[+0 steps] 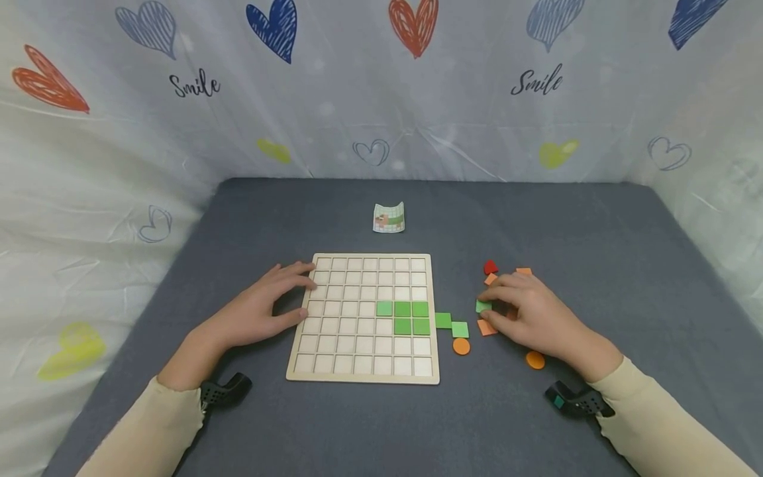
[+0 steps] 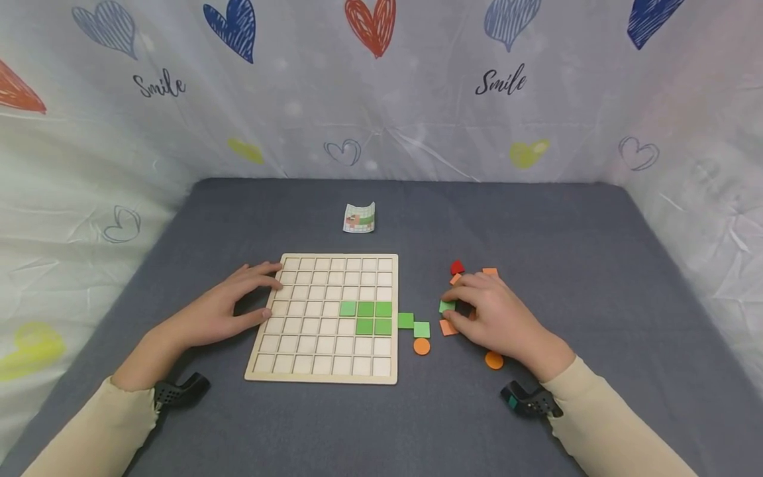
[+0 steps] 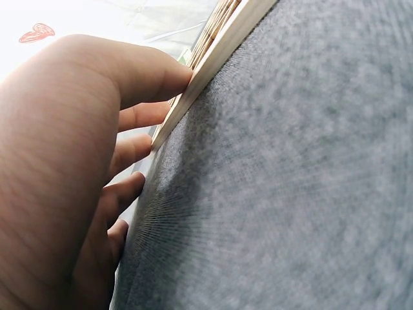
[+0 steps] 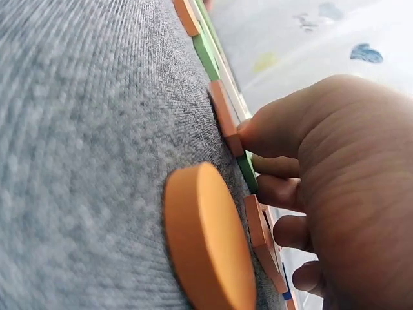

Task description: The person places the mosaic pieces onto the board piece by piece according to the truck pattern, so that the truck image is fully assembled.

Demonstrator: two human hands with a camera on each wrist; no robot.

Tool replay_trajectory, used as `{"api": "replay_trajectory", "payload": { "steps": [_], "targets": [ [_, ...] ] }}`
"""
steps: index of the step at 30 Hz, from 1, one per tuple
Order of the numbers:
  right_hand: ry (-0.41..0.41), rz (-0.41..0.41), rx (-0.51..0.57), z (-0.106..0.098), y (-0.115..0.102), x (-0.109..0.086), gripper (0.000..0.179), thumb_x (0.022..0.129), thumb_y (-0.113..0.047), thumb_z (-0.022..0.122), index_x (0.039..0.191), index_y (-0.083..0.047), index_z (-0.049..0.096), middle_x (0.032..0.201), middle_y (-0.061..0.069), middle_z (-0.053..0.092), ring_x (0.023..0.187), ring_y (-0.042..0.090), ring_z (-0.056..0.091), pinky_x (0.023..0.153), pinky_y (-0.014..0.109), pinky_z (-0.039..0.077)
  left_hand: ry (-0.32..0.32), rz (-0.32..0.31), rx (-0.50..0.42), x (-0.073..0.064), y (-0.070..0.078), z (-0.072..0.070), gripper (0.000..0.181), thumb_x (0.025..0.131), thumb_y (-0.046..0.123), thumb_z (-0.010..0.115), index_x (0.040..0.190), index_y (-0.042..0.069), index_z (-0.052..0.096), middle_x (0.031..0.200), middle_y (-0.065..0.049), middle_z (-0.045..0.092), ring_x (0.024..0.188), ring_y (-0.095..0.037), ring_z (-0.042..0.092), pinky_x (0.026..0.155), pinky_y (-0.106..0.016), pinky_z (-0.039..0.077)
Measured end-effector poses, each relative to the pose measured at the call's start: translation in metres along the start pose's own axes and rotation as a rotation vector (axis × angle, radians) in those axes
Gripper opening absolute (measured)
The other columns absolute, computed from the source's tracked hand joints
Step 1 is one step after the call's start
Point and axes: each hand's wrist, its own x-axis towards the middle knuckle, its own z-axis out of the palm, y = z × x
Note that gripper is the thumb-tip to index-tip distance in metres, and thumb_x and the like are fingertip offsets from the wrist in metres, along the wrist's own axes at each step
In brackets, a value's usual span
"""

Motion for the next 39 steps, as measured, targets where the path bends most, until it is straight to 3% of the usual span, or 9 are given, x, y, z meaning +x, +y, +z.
{"api": "replay_trajectory", "payload": {
  "steps": [7, 25, 29, 34, 39],
  "targets": [
    [-0.018, 0.039, 0.039, -0.0017, -0.0013, 0.0024, 0.019, 0.089, -0.008, 0.091, 0.105, -0.015, 0.084, 0.102, -0.010, 0.072, 0.085, 0.006, 0.059, 0.070, 0.028, 0.054, 0.001, 0.004, 0.000, -0.0003, 0.0005, -0.0005, 0.046, 0.106, 0.037, 0.075, 0.147, 0.018, 0.064, 0.175, -0.005, 0.036, 0.164, -0.034, 0.027, 0.137, -0.057, 0.009],
    [-0.027, 0.041, 0.023, -0.0012, 0.0012, 0.0064, 0.018, 0.086, -0.009, 0.092, 0.101, -0.016, 0.085, 0.094, -0.012, 0.073, 0.076, 0.004, 0.056, 0.066, 0.027, 0.050, 0.013, 0.022, -0.009, -0.0005, -0.0028, 0.0018, 0.043, 0.108, 0.037, 0.073, 0.146, 0.020, 0.064, 0.175, -0.005, 0.037, 0.164, -0.033, 0.029, 0.137, -0.056, 0.010],
    [-0.032, 0.049, 0.015, -0.0014, 0.0014, 0.0067, 0.018, 0.086, -0.010, 0.092, 0.101, -0.017, 0.086, 0.094, -0.013, 0.074, 0.076, 0.003, 0.056, 0.069, 0.027, 0.049, 0.020, 0.030, -0.007, -0.0009, -0.0024, 0.0020, 0.042, 0.108, 0.036, 0.073, 0.145, 0.019, 0.064, 0.174, -0.007, 0.038, 0.163, -0.035, 0.030, 0.137, -0.057, 0.011],
    [-0.012, 0.026, 0.001, -0.0004, 0.0008, 0.0071, 0.020, 0.084, -0.008, 0.093, 0.099, -0.018, 0.085, 0.092, -0.013, 0.074, 0.074, 0.002, 0.056, 0.081, 0.032, 0.044, 0.014, 0.019, -0.007, -0.0012, -0.0018, 0.0018, 0.043, 0.108, 0.036, 0.073, 0.146, 0.019, 0.064, 0.175, -0.006, 0.037, 0.163, -0.035, 0.029, 0.137, -0.057, 0.010],
    [0.014, 0.009, 0.010, 0.0018, 0.0029, 0.0065, 0.021, 0.083, -0.007, 0.093, 0.098, -0.018, 0.084, 0.093, -0.013, 0.074, 0.076, 0.004, 0.056, 0.092, 0.038, 0.047, 0.007, 0.006, -0.005, -0.0002, -0.0006, 0.0009, 0.044, 0.107, 0.037, 0.074, 0.146, 0.018, 0.064, 0.175, -0.006, 0.037, 0.164, -0.035, 0.028, 0.137, -0.056, 0.009]
  ]
}}
